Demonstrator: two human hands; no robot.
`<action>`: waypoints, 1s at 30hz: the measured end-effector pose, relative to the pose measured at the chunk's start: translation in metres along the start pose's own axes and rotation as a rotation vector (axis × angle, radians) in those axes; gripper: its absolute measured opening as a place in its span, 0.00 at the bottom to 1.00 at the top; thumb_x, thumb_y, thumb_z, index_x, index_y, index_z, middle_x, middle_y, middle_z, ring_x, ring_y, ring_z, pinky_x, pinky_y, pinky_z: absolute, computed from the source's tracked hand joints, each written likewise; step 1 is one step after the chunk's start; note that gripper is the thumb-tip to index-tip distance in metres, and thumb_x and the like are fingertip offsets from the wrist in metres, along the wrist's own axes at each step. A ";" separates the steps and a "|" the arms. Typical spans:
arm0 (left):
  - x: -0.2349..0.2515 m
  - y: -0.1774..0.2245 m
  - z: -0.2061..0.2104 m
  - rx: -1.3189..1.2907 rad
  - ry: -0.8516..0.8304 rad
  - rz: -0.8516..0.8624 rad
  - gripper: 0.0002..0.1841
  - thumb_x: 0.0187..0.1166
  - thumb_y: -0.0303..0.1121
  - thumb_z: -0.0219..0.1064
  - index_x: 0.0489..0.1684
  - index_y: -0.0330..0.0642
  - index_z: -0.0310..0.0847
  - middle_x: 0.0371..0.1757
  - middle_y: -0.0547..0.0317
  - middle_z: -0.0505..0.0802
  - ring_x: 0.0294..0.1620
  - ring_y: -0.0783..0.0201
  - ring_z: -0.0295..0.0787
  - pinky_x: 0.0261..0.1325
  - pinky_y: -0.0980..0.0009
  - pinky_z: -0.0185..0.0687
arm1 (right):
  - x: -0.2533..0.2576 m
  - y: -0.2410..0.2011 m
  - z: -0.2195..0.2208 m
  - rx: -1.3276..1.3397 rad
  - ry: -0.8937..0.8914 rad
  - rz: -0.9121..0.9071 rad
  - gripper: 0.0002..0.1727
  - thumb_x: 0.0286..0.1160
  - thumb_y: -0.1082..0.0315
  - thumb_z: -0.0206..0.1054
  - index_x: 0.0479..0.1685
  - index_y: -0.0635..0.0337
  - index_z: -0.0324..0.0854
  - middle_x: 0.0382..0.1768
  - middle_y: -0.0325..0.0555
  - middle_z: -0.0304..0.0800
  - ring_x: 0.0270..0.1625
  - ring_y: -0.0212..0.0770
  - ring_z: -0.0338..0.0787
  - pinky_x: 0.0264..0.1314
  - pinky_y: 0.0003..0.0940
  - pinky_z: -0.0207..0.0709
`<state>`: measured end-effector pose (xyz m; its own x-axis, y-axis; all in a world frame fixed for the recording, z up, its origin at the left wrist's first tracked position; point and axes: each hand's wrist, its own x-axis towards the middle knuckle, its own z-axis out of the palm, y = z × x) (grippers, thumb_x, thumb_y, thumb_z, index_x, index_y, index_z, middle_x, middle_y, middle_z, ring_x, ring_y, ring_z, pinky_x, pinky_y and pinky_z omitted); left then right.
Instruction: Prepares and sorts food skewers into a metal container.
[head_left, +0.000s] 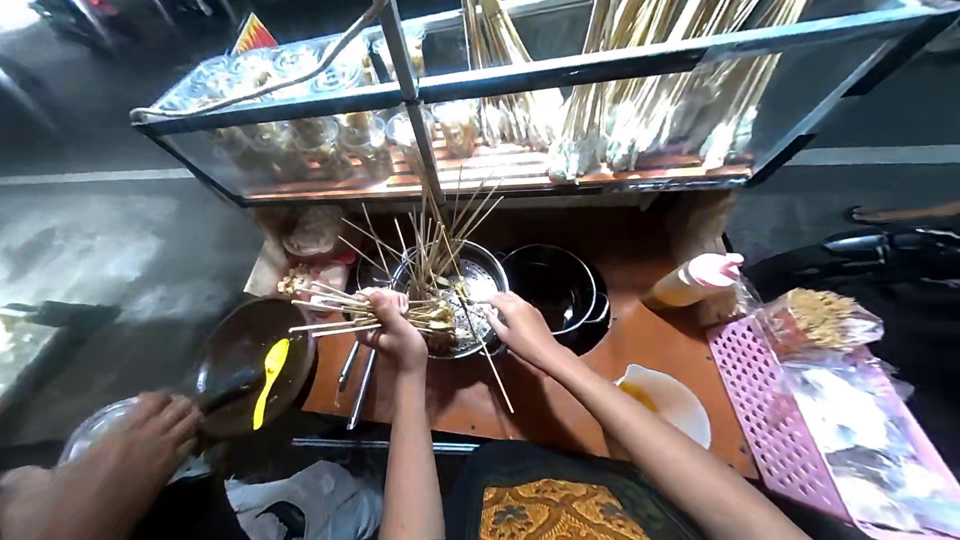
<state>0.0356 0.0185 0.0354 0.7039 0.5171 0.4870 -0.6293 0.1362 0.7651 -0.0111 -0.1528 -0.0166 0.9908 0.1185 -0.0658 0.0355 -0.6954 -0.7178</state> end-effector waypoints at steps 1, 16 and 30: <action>-0.002 0.000 0.000 -0.019 0.000 0.001 0.13 0.92 0.33 0.47 0.33 0.48 0.72 0.16 0.76 0.76 0.16 0.79 0.74 0.26 0.80 0.77 | 0.013 -0.002 0.000 0.079 -0.033 0.003 0.22 0.90 0.64 0.53 0.74 0.58 0.82 0.70 0.54 0.87 0.75 0.53 0.84 0.79 0.52 0.73; -0.024 0.010 -0.034 0.023 0.344 -0.053 0.11 0.87 0.23 0.51 0.63 0.39 0.61 0.17 0.66 0.80 0.13 0.72 0.78 0.20 0.75 0.81 | 0.086 -0.032 0.036 0.462 -0.068 0.055 0.19 0.84 0.69 0.66 0.70 0.67 0.80 0.56 0.61 0.92 0.57 0.51 0.93 0.69 0.49 0.82; -0.020 0.011 -0.035 0.291 0.122 -0.290 0.04 0.85 0.23 0.58 0.45 0.33 0.79 0.23 0.64 0.89 0.28 0.71 0.90 0.42 0.73 0.90 | 0.043 -0.010 0.036 0.706 0.249 0.052 0.11 0.81 0.65 0.69 0.36 0.64 0.87 0.34 0.43 0.92 0.37 0.31 0.91 0.46 0.30 0.87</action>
<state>0.0033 0.0392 0.0189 0.7831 0.5908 0.1944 -0.2799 0.0557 0.9584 0.0270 -0.1151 -0.0370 0.9922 -0.1241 -0.0129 -0.0212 -0.0659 -0.9976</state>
